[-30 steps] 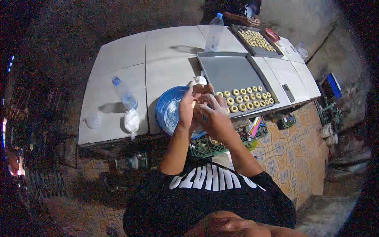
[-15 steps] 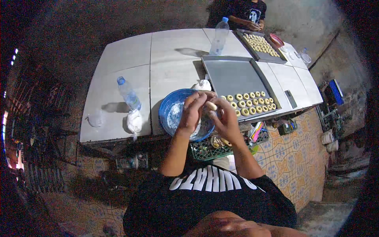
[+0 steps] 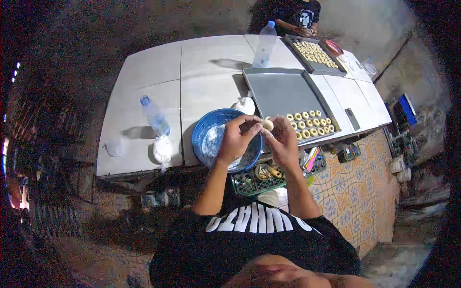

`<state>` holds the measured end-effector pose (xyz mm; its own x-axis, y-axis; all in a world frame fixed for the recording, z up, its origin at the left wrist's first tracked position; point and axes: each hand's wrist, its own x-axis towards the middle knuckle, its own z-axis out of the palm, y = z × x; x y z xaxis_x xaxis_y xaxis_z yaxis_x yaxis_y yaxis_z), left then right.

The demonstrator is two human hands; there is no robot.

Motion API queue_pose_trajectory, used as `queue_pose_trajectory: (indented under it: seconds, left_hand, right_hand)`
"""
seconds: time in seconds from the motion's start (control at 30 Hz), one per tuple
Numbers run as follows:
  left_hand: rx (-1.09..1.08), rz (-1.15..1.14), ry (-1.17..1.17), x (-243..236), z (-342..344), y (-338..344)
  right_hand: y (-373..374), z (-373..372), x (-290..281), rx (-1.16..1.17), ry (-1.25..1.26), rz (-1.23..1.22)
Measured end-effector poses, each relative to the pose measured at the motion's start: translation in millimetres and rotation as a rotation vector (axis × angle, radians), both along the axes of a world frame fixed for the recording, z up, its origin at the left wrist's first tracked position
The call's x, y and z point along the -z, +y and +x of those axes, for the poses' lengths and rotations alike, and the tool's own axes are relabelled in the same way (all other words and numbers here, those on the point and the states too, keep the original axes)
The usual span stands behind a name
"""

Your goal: The person shapes dough into rings by hand, rubs flour onto their hands from a bowl, and places the shaped dough rings onto a baking tray.

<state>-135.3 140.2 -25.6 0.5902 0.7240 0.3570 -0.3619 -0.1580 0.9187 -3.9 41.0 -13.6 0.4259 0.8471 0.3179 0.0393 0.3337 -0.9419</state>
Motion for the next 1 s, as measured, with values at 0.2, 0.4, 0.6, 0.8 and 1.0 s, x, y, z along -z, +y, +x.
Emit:
queue_pose_trajectory:
  seconds: [0.2,0.4,0.6,0.8,1.0]
  left_hand:
    - [0.027,0.018,-0.089,-0.9,7.9,-2.9]
    - [-0.033,0.084,0.042,11.7,12.7,1.0]
    - [0.083,0.087,0.142,7.5,13.7,-3.2]
    - [0.048,0.108,0.241,-0.5,6.1,-5.4]
    - [0.019,-0.020,0.162,9.8,5.3,0.4]
  right_hand:
    - [-6.8,9.1,-9.5,0.032,-0.060,-0.109]
    - [-13.8,7.2,-18.7,0.137,-0.521,-0.022]
    - [-9.5,19.8,0.7,0.207,-0.516,-0.037]
    - [-10.9,10.3,-12.0,0.321,-0.744,-0.099]
    - [-5.3,1.7,-20.2,0.438,-0.934,-0.082]
